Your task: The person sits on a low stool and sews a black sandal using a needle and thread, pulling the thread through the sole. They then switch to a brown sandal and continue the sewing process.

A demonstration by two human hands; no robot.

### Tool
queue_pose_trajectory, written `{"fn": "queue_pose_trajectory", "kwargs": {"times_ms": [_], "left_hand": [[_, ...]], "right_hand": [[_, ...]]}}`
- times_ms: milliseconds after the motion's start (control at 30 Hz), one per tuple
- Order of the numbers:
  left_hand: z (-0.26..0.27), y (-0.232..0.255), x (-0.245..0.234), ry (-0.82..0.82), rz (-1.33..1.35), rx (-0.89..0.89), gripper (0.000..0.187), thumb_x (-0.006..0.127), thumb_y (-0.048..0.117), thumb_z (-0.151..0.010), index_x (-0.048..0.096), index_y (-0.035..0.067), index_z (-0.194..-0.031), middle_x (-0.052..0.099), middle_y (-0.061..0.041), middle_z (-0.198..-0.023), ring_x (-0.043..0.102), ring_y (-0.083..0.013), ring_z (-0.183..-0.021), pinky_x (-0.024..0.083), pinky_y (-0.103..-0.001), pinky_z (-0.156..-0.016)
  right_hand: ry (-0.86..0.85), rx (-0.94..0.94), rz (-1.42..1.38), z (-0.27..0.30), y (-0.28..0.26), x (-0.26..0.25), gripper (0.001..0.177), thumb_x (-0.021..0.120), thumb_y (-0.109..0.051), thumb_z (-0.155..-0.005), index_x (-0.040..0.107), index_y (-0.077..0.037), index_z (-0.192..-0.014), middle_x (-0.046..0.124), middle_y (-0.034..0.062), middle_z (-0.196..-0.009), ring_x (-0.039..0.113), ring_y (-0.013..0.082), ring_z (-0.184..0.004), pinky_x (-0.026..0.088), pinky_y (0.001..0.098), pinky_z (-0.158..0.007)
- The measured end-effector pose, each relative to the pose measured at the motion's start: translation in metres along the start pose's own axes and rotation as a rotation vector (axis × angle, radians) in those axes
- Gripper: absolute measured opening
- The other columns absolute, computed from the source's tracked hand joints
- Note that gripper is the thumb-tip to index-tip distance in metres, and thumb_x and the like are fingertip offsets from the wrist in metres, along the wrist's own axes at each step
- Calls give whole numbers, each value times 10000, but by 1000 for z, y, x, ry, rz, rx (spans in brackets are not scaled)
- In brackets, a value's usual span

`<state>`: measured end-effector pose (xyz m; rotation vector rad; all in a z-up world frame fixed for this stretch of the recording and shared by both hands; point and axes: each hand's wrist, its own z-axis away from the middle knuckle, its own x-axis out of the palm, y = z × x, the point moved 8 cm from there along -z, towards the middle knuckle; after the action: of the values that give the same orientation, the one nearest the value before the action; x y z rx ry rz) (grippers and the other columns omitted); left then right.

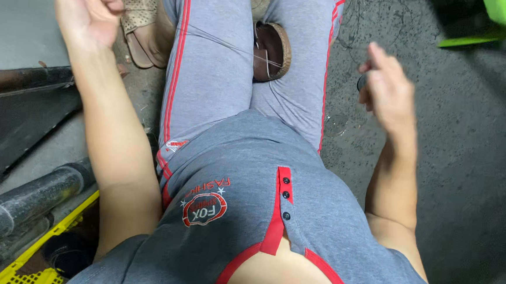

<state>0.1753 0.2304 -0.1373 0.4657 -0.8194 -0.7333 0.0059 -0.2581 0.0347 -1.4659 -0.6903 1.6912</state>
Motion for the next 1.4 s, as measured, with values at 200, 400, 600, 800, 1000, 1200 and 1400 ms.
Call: {"fn": "queue_pose_trajectory", "kwargs": {"times_ms": [200, 400, 600, 800, 1000, 1200, 1400], "left_hand": [[59, 9, 40, 238, -2105, 529, 339, 704, 284, -996, 688, -21, -1141, 392, -280, -1374, 420, -460, -1182, 442, -633, -825], [177, -54, 191, -819, -1261, 1109, 314, 709, 185, -953, 686, -125, -993, 613, -289, -1058, 571, -418, -1007, 417, -472, -930], [152, -119, 226, -1072, -1332, 1001, 331, 788, 171, -870, 586, -70, -764, 497, -150, -901, 560, -375, -710, 443, -508, -548], [135, -135, 237, -1138, -1365, 935, 384, 792, 303, -872, 662, -28, -727, 494, -114, -867, 551, -348, -650, 406, -487, -518], [129, -139, 246, -1156, -1274, 867, 342, 824, 286, -830, 662, -9, -770, 466, -101, -936, 546, -307, -753, 421, -464, -560], [117, -141, 248, -1188, -1105, 816, 351, 892, 222, -740, 661, -17, -853, 484, -149, -1015, 556, -303, -885, 459, -393, -724], [106, -153, 248, -1203, -1161, 835, 365, 895, 271, -734, 650, 16, -825, 511, -146, -945, 533, -303, -831, 436, -398, -683]], "right_hand": [[-221, -415, 671, 12, -28, 66, 472, 541, -154, -1006, 450, -204, -1466, 485, 86, -859, 550, 308, -700, 482, 428, -582], [-223, -467, 800, -2, -23, 86, 534, 572, -171, -955, 459, -286, -1465, 461, 51, -767, 543, 308, -591, 445, 446, -426], [-228, -508, 856, -5, -24, 84, 536, 600, -195, -946, 476, -312, -1455, 487, 37, -767, 559, 315, -561, 457, 445, -397], [-199, -548, 1026, -5, -39, 80, 509, 605, -254, -983, 467, -363, -1460, 493, 8, -783, 566, 278, -484, 414, 407, -320], [-134, -526, 1287, 1, -63, 83, 532, 569, -255, -893, 526, -355, -1413, 528, 14, -779, 596, 179, -465, 378, 338, -302], [-160, -688, 1133, -7, -46, 86, 574, 649, -186, -847, 554, -277, -1406, 507, 1, -826, 569, 169, -559, 413, 332, -351], [-165, -601, 1028, -8, -48, 95, 529, 630, -122, -876, 562, -194, -1396, 529, 36, -842, 578, 255, -535, 400, 392, -346]]}}
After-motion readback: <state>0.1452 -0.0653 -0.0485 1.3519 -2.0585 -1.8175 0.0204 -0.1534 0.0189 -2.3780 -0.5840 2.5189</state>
